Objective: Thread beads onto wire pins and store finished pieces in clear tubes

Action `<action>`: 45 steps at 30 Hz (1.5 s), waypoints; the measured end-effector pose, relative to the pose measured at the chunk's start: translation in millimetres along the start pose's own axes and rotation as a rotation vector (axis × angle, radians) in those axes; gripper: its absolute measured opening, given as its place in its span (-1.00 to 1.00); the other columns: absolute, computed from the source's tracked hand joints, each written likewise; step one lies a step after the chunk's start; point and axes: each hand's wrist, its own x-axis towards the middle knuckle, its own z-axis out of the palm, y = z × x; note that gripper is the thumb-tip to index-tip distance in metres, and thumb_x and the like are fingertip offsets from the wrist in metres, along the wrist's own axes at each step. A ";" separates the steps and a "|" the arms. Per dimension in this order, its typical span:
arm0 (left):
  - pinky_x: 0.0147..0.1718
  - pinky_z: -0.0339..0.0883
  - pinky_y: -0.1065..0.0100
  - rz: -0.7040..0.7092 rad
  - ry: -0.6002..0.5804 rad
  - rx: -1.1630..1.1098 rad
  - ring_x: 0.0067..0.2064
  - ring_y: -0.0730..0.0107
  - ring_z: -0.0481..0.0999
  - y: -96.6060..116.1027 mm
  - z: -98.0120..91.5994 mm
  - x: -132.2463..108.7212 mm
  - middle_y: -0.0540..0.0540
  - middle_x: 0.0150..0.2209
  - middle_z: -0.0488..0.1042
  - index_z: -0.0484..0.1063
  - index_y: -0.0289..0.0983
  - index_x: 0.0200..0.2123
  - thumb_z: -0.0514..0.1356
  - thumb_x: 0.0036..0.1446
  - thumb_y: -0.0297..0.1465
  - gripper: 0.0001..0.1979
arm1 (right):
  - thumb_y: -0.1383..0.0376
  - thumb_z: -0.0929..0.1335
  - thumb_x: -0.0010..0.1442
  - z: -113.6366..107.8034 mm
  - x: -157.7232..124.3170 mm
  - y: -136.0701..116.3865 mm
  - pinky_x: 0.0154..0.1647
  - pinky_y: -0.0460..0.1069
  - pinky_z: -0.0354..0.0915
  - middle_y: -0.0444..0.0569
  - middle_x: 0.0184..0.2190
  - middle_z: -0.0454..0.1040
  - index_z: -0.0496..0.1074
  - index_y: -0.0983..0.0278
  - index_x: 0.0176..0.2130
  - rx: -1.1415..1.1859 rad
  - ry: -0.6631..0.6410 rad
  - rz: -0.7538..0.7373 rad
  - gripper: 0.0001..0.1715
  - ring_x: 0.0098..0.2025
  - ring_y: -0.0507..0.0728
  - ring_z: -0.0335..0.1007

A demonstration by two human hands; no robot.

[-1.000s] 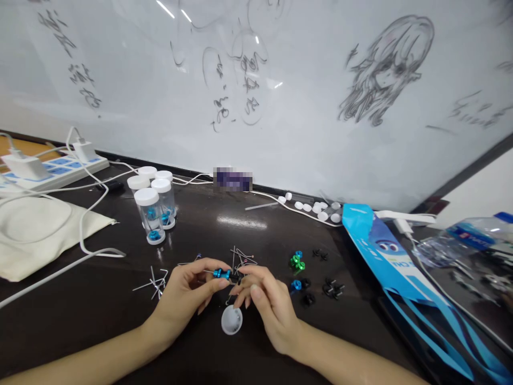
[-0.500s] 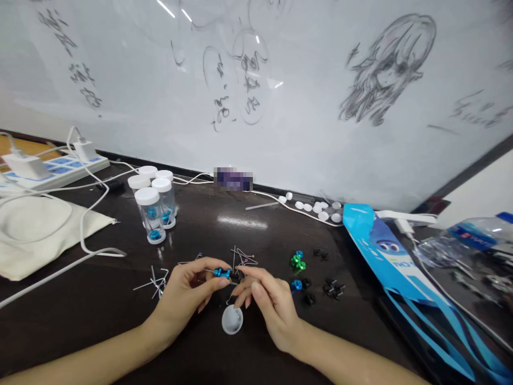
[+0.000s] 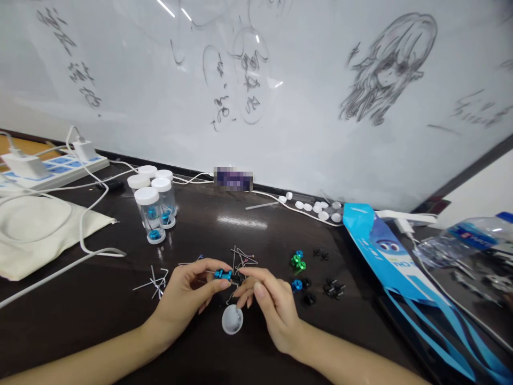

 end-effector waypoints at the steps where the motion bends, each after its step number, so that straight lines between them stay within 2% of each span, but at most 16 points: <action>1: -0.72 0.04 0.56 0.001 0.000 0.000 -0.71 0.61 0.18 -0.3 0.0 0.0 0.10 -0.70 0.31 0.58 -0.30 -0.31 0.35 -0.03 -0.33 -0.80 | 0.28 0.14 0.43 0.1 0.0 0.2 -0.33 -0.03 0.40 0.00 -0.31 0.57 0.30 0.25 0.13 0.001 0.003 -0.001 -0.65 -0.36 0.06 0.54; 6: -0.72 0.04 0.56 -0.001 -0.002 0.000 -0.71 0.61 0.18 -0.2 0.4 -0.1 0.10 -0.69 0.33 0.58 -0.29 -0.31 0.35 -0.03 -0.34 -0.80 | 0.27 0.14 0.44 1.1 0.8 -0.6 -0.34 -0.04 0.40 0.00 -0.33 0.57 0.32 0.26 0.11 -0.006 0.011 0.009 -0.65 -0.38 0.06 0.54; 10: -0.72 0.05 0.56 0.017 -0.004 0.013 -0.71 0.61 0.18 0.0 0.6 -1.5 0.11 -0.70 0.31 0.58 -0.28 -0.30 0.35 -0.02 -0.34 -0.81 | 0.23 0.13 0.44 1.2 0.6 -1.8 -0.33 -0.02 0.40 0.00 -0.32 0.56 0.27 0.25 0.14 0.007 0.018 0.010 -0.64 -0.37 0.07 0.53; 17: -0.69 0.08 0.55 0.048 -0.047 0.030 -0.69 0.61 0.21 -1.4 -0.5 -2.6 0.11 -0.66 0.31 0.60 -0.25 -0.29 0.34 0.00 -0.35 -0.84 | 0.26 0.13 0.44 0.2 1.9 -3.2 -0.35 -0.04 0.39 -0.02 -0.40 0.56 0.36 0.28 0.04 -0.011 0.009 0.008 -0.67 -0.40 0.06 0.51; 26: -0.70 0.09 0.56 0.042 -0.026 0.038 -0.68 0.60 0.22 -2.1 0.5 -2.5 0.08 -0.64 0.36 0.59 -0.24 -0.29 0.35 0.00 -0.34 -0.83 | 0.22 0.12 0.44 0.7 -0.5 -0.2 -0.31 -0.01 0.40 -0.02 -0.38 0.54 0.26 0.26 0.09 0.008 0.042 0.013 -0.67 -0.34 0.09 0.52; 30: -0.70 0.07 0.56 0.036 -0.036 0.040 -0.68 0.60 0.21 -1.3 0.3 -3.4 0.08 -0.65 0.37 0.59 -0.25 -0.29 0.34 0.00 -0.34 -0.83 | 0.23 0.13 0.44 0.6 -0.9 -0.9 -0.32 -0.01 0.40 0.00 -0.40 0.56 0.34 0.28 0.02 -0.019 0.027 0.003 -0.68 -0.37 0.08 0.51; 36: -0.71 0.09 0.54 0.019 -0.016 0.031 -0.68 0.60 0.22 -1.7 0.1 -2.7 0.01 -0.56 0.47 0.59 -0.25 -0.29 0.35 0.00 -0.33 -0.82 | 0.23 0.14 0.43 0.7 0.7 -2.8 -0.33 -0.02 0.42 0.02 -0.39 0.59 0.35 0.30 0.02 0.017 0.025 0.006 -0.67 -0.39 0.08 0.51; 45: -0.70 0.11 0.54 0.024 -0.020 0.030 -0.68 0.60 0.23 -1.2 0.3 -3.5 0.01 -0.56 0.48 0.59 -0.25 -0.28 0.34 0.00 -0.35 -0.83 | 0.24 0.13 0.44 -0.6 2.6 -4.4 -0.27 -0.01 0.40 -0.01 -0.39 0.60 0.35 0.28 0.02 -0.045 0.012 0.025 -0.67 -0.37 0.08 0.50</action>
